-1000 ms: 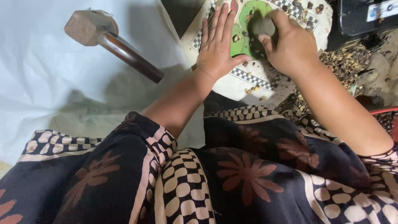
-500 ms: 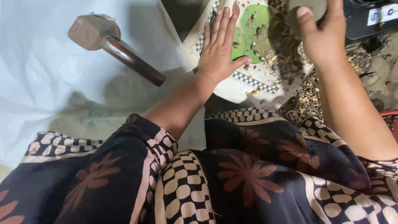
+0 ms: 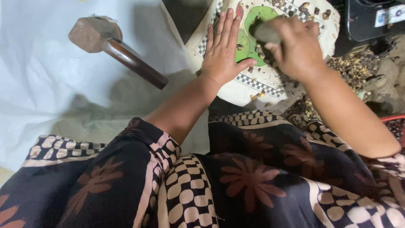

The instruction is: Cracking nuts with a wooden hammer, grinding them with a stone, and stirring them in a pan

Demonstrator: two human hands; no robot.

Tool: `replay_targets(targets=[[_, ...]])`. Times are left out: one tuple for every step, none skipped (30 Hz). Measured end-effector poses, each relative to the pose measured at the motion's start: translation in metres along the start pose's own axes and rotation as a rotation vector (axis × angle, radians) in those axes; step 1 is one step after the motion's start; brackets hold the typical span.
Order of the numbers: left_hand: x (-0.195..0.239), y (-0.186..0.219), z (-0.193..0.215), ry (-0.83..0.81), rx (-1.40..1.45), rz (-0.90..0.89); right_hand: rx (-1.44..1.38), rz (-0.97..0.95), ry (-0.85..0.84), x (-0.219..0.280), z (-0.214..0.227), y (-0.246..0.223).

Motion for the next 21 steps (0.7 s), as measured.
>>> replay_targets(targets=[[0.0, -0.001, -0.002, 0.009, 0.014, 0.007, -0.158, -0.02, 0.046, -0.004, 0.008, -0.002], [0.003, -0.001, -0.001, -0.003, 0.017, 0.003, -0.165, -0.027, 0.039, -0.013, 0.021, -0.009], [0.006, -0.001, 0.001, -0.002, -0.022, 0.019, -0.193, -0.247, -0.203, -0.021, 0.021, -0.006], [0.002, -0.001, 0.008, 0.016, -0.067, 0.029, -0.209, -0.463, -0.435, -0.027, 0.026, 0.0], [-0.002, 0.0, 0.005, 0.021, -0.068, 0.019, -0.206, -0.472, -0.428, -0.03, 0.026, 0.003], [-0.001, 0.0, 0.001, 0.029, -0.056, 0.029, -0.154, -0.492, -0.482, -0.031, 0.022, 0.005], [0.0, -0.001, -0.003, 0.037, -0.044, 0.038, -0.101, -0.512, -0.536, -0.033, 0.018, 0.006], [0.001, -0.001, -0.01, 0.04, -0.043, 0.031, -0.099, -0.519, -0.534, -0.024, 0.009, 0.0], [0.002, -0.001, -0.015, 0.075, 0.036, 0.009, 0.01, -0.427, -0.38, -0.02, 0.008, -0.009], [-0.002, -0.003, -0.016, 0.121, 0.114, -0.008, 0.124, -0.326, -0.219, -0.02, 0.011, -0.016], [-0.004, -0.002, -0.01, 0.134, 0.113, -0.011, 0.134, -0.325, -0.211, -0.019, 0.015, -0.016], [-0.003, -0.002, -0.008, 0.107, 0.142, -0.021, 0.053, -0.392, -0.25, -0.017, 0.012, -0.013], [-0.003, -0.002, -0.007, 0.08, 0.171, -0.032, -0.03, -0.458, -0.289, -0.014, 0.009, -0.011], [-0.003, -0.004, -0.01, 0.081, 0.164, -0.034, -0.033, -0.459, -0.282, -0.017, 0.003, 0.009], [-0.004, -0.005, -0.011, 0.125, 0.194, -0.036, 0.179, -0.266, -0.112, -0.025, 0.005, 0.021], [-0.004, -0.001, -0.013, 0.162, 0.229, -0.05, 0.386, -0.081, 0.05, -0.022, 0.005, 0.032], [-0.003, 0.0, -0.013, 0.156, 0.227, -0.063, 0.384, -0.095, 0.05, -0.02, -0.007, 0.052], [-0.001, -0.001, -0.011, 0.189, 0.257, -0.07, 0.403, -0.023, 0.045, -0.02, -0.019, 0.067], [0.0, -0.003, -0.009, 0.222, 0.287, -0.076, 0.421, 0.05, 0.04, -0.021, -0.031, 0.082], [0.0, -0.001, -0.004, 0.227, 0.282, -0.081, 0.425, 0.047, 0.048, -0.02, -0.014, 0.066], [-0.002, 0.0, -0.001, 0.2, 0.239, -0.076, 0.22, 0.067, 0.068, -0.019, 0.004, 0.05]])
Point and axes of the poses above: each hand's wrist, its own x-axis away from the middle knuckle, its own z-axis out of the back of the hand, y = z × x, the point moved 5 cm from there along -x, towards the middle knuckle, and after that the axes turned 9 degrees about -y, right-handed, at the moved point
